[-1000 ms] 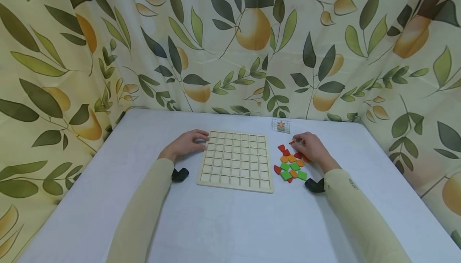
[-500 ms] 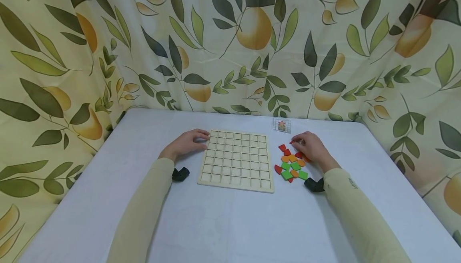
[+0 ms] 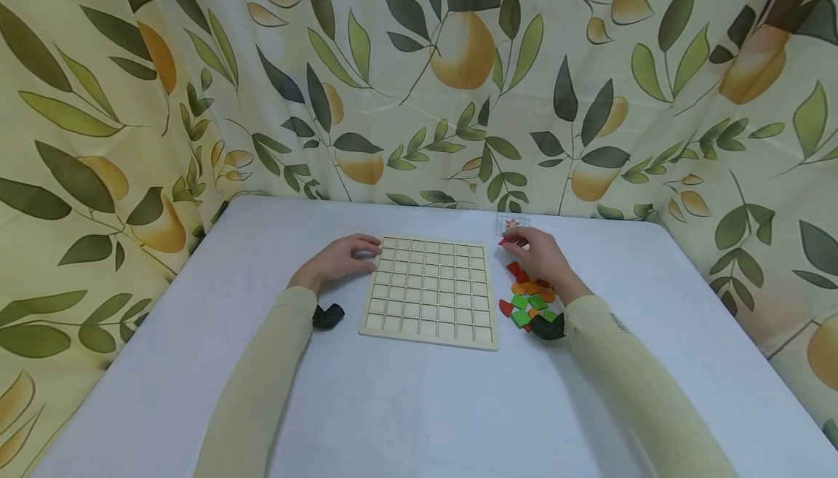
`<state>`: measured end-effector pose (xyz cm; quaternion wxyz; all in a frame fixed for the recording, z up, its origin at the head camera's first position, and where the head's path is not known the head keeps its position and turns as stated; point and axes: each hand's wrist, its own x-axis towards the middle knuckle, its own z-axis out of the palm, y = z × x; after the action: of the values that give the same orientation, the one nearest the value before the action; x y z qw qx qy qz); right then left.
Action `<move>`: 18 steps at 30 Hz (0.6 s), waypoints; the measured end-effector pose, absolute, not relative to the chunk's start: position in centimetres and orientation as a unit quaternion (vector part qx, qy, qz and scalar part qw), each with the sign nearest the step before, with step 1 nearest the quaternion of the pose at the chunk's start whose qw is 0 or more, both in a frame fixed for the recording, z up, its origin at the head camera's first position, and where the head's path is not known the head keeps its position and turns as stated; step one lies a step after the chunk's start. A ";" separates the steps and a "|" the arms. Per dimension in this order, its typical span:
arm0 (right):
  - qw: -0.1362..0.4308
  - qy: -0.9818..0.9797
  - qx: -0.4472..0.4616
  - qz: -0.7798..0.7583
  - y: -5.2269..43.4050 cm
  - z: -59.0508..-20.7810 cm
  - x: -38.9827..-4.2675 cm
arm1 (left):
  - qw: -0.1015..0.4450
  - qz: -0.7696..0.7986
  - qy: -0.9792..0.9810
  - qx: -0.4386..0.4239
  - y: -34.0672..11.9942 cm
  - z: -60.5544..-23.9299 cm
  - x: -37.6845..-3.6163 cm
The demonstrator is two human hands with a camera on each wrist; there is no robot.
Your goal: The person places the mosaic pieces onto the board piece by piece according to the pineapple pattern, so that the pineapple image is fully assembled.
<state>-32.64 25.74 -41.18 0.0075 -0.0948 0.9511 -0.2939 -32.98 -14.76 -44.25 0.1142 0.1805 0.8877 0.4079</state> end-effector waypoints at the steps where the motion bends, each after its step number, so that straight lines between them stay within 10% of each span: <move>1: 0.004 0.950 -0.103 -0.294 25.1 -41.1 -32.8 | 0.115 0.408 0.888 0.179 -14.8 -44.3 -33.0; 18: 0.034 0.938 -0.179 -0.295 17.3 -41.2 -34.1 | 0.117 0.407 0.889 0.174 -14.8 -44.4 -33.1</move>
<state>-34.05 17.27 -41.24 0.0343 -0.1790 0.9380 -0.2950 -33.14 -14.80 -44.40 0.1171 0.1744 0.8889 0.4071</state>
